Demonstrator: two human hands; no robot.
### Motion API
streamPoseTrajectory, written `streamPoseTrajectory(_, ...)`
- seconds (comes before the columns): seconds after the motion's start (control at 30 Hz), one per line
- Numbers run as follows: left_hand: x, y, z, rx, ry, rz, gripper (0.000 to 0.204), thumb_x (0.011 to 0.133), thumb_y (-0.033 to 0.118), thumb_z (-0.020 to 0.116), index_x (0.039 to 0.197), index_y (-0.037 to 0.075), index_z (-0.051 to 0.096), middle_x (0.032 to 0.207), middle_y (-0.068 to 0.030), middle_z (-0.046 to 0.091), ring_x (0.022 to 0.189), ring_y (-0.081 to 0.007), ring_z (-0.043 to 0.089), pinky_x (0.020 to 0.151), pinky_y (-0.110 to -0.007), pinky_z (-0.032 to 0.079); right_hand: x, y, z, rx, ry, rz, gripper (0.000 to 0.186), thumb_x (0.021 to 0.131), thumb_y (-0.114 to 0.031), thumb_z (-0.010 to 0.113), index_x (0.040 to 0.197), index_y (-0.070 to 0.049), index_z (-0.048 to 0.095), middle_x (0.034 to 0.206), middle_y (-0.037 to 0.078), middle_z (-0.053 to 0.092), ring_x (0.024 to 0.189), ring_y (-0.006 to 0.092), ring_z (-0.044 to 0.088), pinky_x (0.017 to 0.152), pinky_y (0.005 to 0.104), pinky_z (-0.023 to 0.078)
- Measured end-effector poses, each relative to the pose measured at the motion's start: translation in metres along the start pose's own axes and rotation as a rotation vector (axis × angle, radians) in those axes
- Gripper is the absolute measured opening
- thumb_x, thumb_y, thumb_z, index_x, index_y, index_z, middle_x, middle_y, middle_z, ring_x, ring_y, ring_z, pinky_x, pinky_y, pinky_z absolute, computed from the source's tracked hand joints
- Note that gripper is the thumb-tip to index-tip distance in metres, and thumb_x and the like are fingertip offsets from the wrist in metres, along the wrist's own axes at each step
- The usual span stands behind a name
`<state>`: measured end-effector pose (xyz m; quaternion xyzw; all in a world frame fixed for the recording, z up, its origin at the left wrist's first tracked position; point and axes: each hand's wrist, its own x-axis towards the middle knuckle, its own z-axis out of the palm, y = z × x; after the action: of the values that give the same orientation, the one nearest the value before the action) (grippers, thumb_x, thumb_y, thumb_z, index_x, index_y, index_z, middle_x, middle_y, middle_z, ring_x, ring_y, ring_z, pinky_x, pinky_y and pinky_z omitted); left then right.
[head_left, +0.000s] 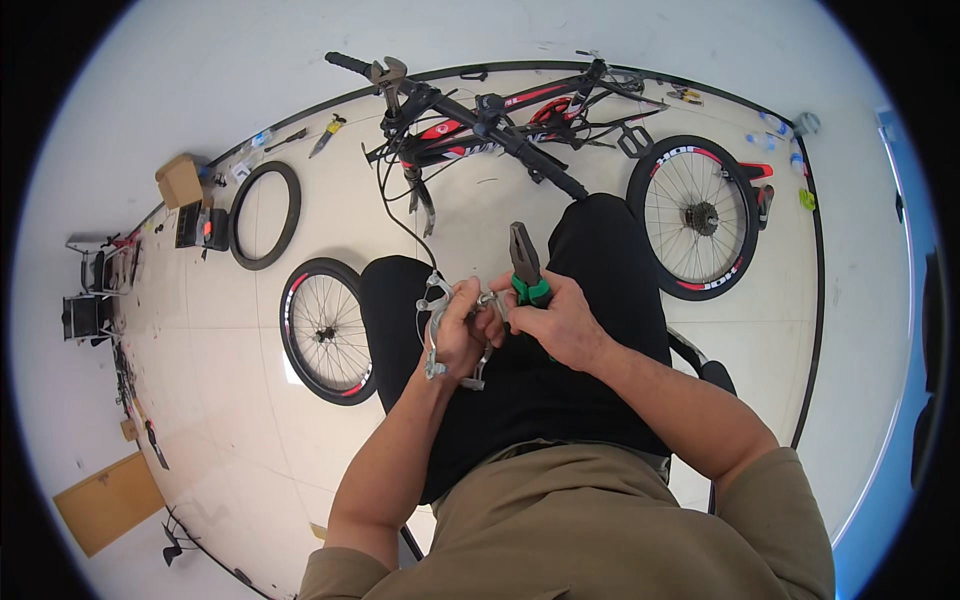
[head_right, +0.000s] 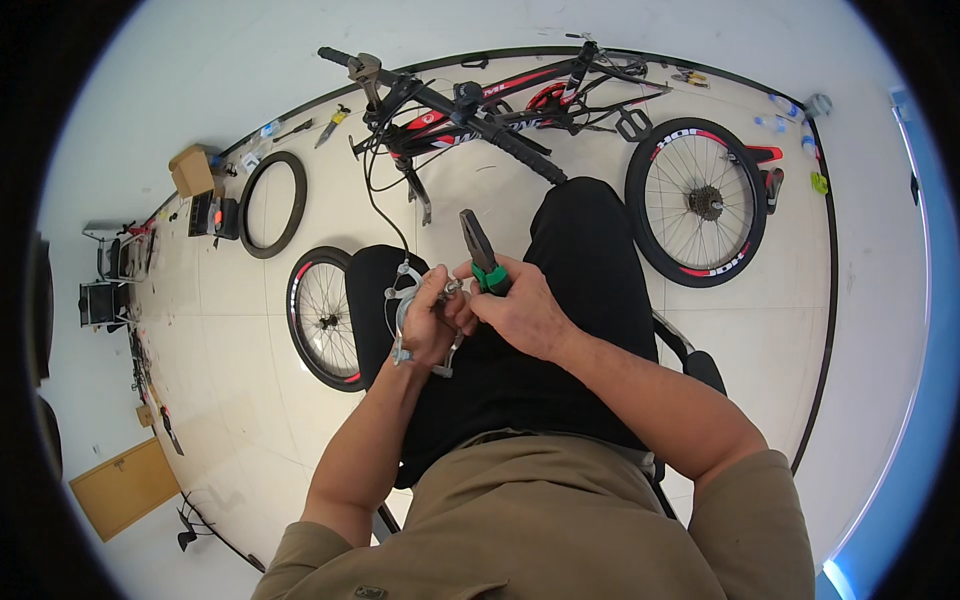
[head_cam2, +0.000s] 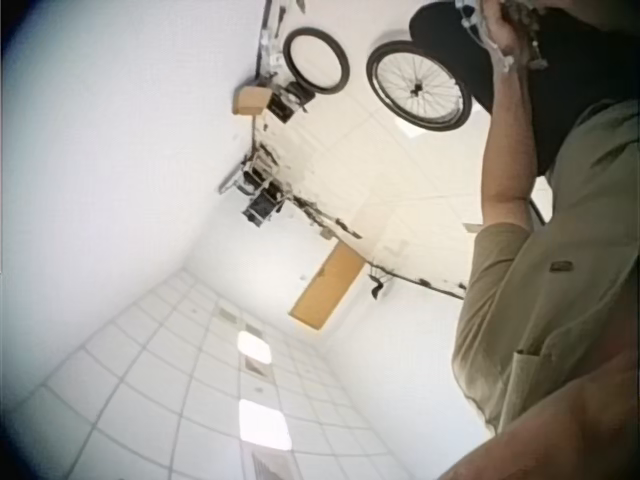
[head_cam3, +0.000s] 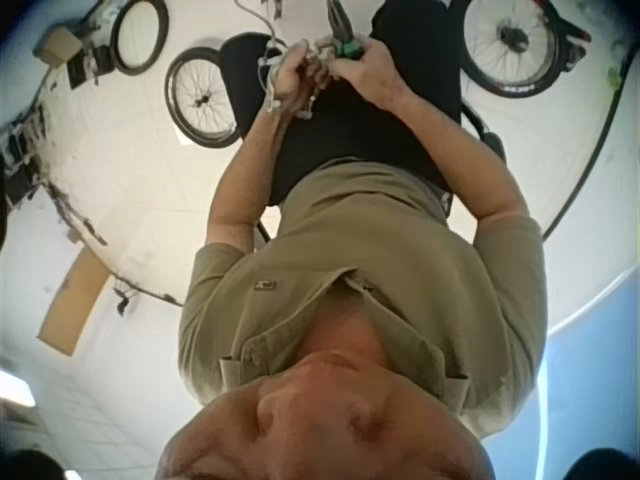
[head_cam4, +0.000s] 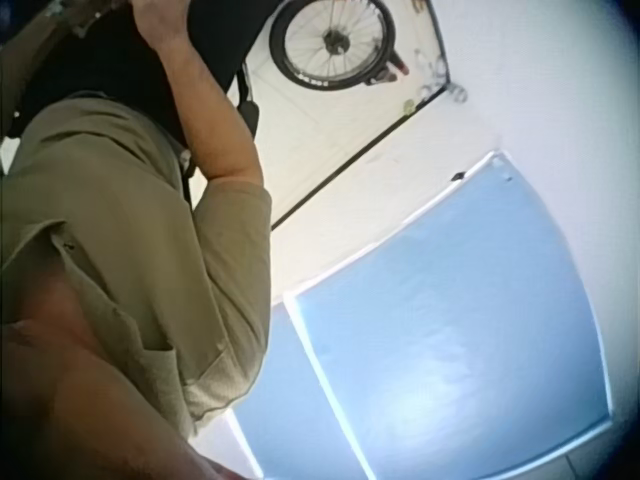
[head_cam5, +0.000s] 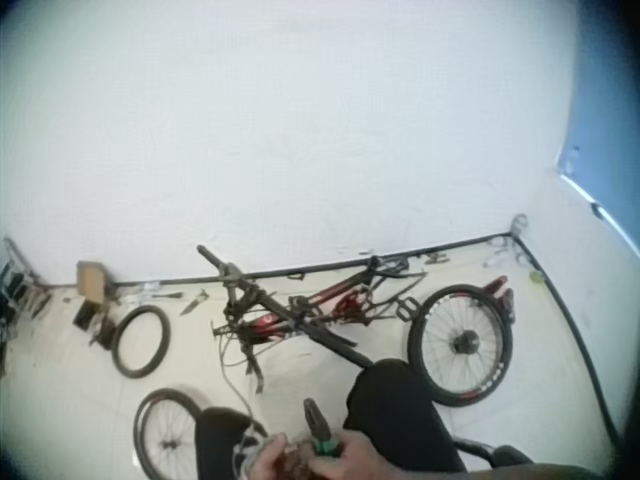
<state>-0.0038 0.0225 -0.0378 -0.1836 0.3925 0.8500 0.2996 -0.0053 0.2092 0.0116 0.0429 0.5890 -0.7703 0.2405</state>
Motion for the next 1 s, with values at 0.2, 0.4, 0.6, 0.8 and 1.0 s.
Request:
streamPoseTrajectory(0.2,0.001,0.002,0.007,0.028,0.053,-0.013,0.042,0.105,0.046,0.049,0.079,0.013,0.046,0.062,-0.0018,0.044,0.059,-0.019,0.048,0.058,-0.036,0.044,0.002,0.007,-0.008,-0.106,0.1,-0.004,0.037,0.085,-0.006,0.061,0.121,0.003,0.059,0.086,0.001,0.057,0.075,0.0105,0.057,0.07,0.0278,0.048)
streamPoseTrajectory(0.4,0.003,-0.001,-0.007,0.104,0.036,-0.015,0.061,0.104,0.055,0.04,0.061,0.012,0.042,0.057,-0.004,0.042,0.059,-0.0216,0.045,0.059,-0.036,0.041,0.004,-0.005,-0.004,-0.208,0.204,-0.026,0.021,0.082,-0.012,0.062,0.1,0.0,0.06,0.074,0.002,0.056,0.067,0.011,0.052,0.062,0.0303,0.044)
streamPoseTrajectory(0.6,0.003,0.0,0.002,0.033,0.043,0.014,0.06,0.106,0.051,0.04,0.06,0.012,0.042,0.055,-0.0037,0.04,0.061,-0.0214,0.047,0.065,-0.038,0.044,-0.001,-0.025,-0.01,-0.296,0.154,0.028,0.024,0.078,-0.008,0.06,0.099,0.003,0.054,0.077,0.012,0.057,0.07,0.0236,0.054,0.068,0.0371,0.046)
streamPoseTrajectory(0.8,0.002,0.002,0.004,0.002,0.038,0.099,0.061,0.107,0.049,0.04,0.058,0.012,0.042,0.056,-0.003,0.039,0.061,-0.0205,0.048,0.082,-0.042,0.051,-0.002,-0.026,-0.026,-0.667,0.309,-0.107,0.059,0.078,-0.009,0.064,0.133,0.004,0.05,0.112,0.026,0.065,0.106,0.0418,0.064,0.092,0.041,0.051)
streamPoseTrajectory(1.0,-0.001,0.002,0.011,-0.075,0.093,0.101,0.046,0.106,0.043,0.047,0.07,0.014,0.045,0.057,-0.0001,0.039,0.059,-0.0181,0.047,0.082,-0.044,0.051,-0.007,-0.05,-0.054,-0.856,0.514,-0.08,0.062,0.08,-0.009,0.067,0.139,0.001,0.049,0.121,0.026,0.064,0.118,0.0358,0.062,0.101,0.0387,0.048)
